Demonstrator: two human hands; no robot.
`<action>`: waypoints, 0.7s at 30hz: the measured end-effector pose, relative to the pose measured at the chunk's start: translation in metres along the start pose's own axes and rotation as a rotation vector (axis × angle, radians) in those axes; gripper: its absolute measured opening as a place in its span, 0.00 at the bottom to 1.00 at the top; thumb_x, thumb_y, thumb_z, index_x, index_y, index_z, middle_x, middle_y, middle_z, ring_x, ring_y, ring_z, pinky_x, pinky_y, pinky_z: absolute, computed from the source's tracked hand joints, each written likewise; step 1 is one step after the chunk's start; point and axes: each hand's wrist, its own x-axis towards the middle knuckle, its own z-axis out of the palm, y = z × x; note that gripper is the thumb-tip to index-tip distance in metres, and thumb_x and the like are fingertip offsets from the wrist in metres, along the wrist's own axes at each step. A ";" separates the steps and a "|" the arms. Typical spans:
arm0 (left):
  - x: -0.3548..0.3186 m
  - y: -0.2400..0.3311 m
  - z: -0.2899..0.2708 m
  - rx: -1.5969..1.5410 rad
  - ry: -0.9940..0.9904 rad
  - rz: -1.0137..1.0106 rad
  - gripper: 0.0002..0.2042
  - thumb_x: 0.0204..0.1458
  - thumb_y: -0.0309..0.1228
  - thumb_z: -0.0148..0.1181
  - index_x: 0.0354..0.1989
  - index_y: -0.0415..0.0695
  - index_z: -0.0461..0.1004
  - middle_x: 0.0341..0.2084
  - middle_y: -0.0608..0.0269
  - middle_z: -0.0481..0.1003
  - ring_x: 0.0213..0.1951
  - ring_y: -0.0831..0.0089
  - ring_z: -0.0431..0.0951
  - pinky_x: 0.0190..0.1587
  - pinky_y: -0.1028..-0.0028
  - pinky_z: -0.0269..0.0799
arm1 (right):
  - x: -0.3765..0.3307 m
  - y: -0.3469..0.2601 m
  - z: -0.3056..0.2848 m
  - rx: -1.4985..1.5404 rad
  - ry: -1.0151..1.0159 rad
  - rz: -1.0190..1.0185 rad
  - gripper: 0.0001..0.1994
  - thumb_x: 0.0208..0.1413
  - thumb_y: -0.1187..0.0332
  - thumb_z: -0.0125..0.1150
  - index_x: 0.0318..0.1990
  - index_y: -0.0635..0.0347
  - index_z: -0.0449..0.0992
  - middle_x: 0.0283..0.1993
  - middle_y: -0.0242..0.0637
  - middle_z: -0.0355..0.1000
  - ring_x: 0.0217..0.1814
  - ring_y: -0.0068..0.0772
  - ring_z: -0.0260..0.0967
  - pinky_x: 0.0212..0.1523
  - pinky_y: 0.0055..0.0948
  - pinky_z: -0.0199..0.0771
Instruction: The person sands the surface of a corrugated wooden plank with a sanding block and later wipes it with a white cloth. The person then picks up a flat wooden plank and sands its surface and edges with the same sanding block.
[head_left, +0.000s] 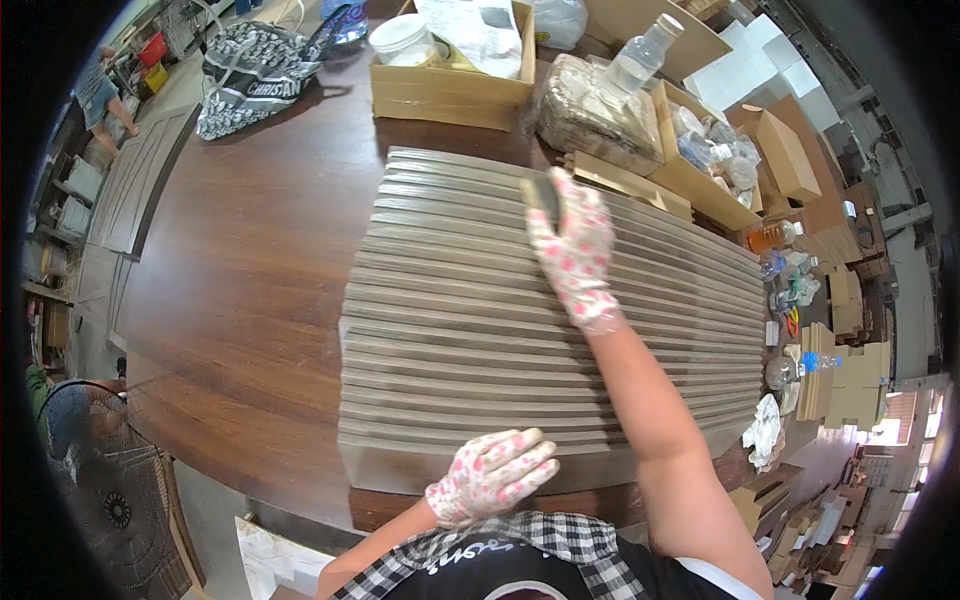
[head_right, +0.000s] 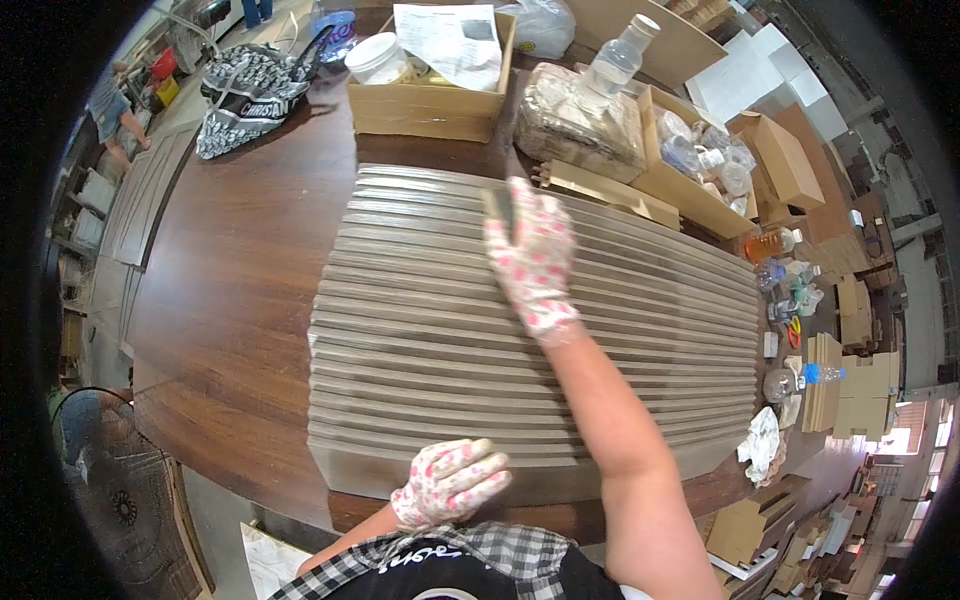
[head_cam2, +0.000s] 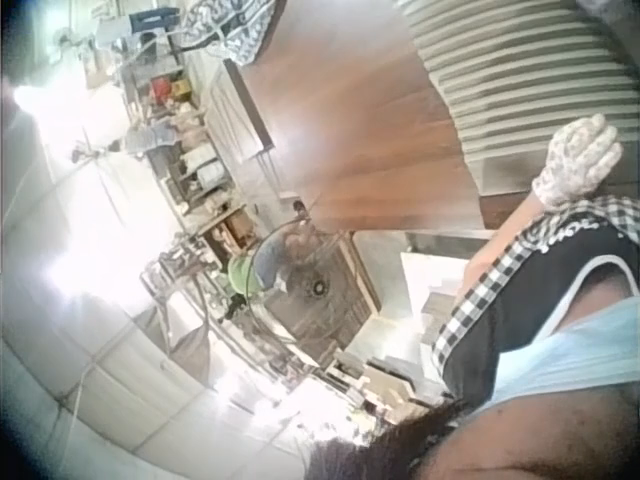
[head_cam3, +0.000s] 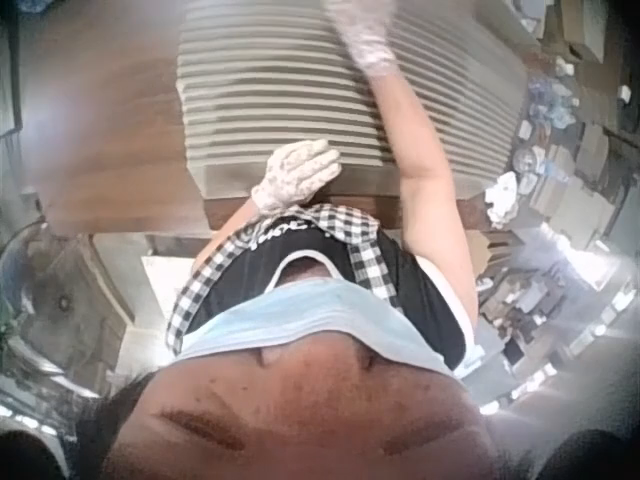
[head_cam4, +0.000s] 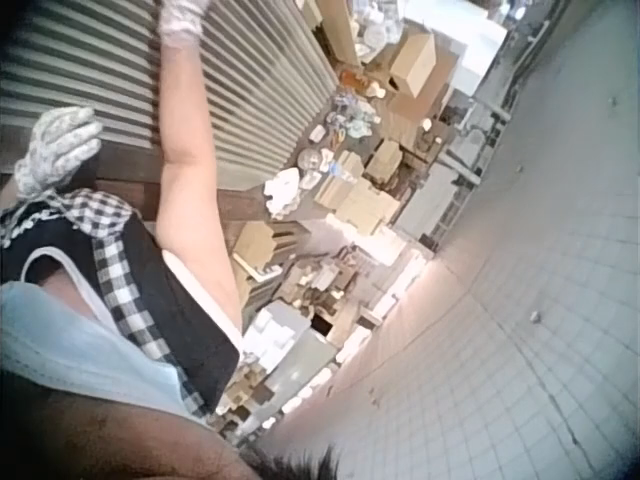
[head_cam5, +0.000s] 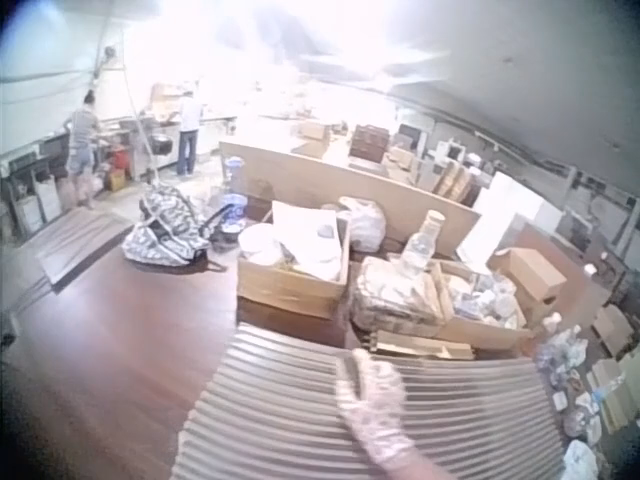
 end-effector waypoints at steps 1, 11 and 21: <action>-0.003 0.000 0.001 -0.018 -0.008 -0.010 0.18 0.41 0.28 0.56 0.44 0.47 0.75 0.46 0.62 0.75 0.49 0.66 0.74 0.49 0.66 0.74 | 0.007 -0.032 0.014 0.002 -0.087 0.015 0.22 0.50 0.59 0.64 0.51 0.57 0.72 0.41 0.44 0.71 0.43 0.44 0.70 0.44 0.39 0.72; -0.021 -0.007 0.012 -0.141 0.022 0.032 0.17 0.43 0.29 0.55 0.44 0.44 0.75 0.43 0.58 0.76 0.48 0.62 0.75 0.49 0.65 0.74 | 0.052 -0.157 0.055 0.448 -0.036 -0.236 0.19 0.49 0.58 0.64 0.48 0.54 0.74 0.37 0.40 0.71 0.40 0.41 0.69 0.41 0.38 0.71; -0.020 -0.009 0.022 -0.188 0.053 0.078 0.15 0.47 0.30 0.53 0.44 0.42 0.75 0.44 0.55 0.76 0.48 0.62 0.76 0.49 0.64 0.74 | 0.019 -0.125 0.044 0.259 -0.201 -0.198 0.23 0.48 0.63 0.64 0.55 0.48 0.73 0.43 0.40 0.70 0.45 0.39 0.69 0.46 0.37 0.71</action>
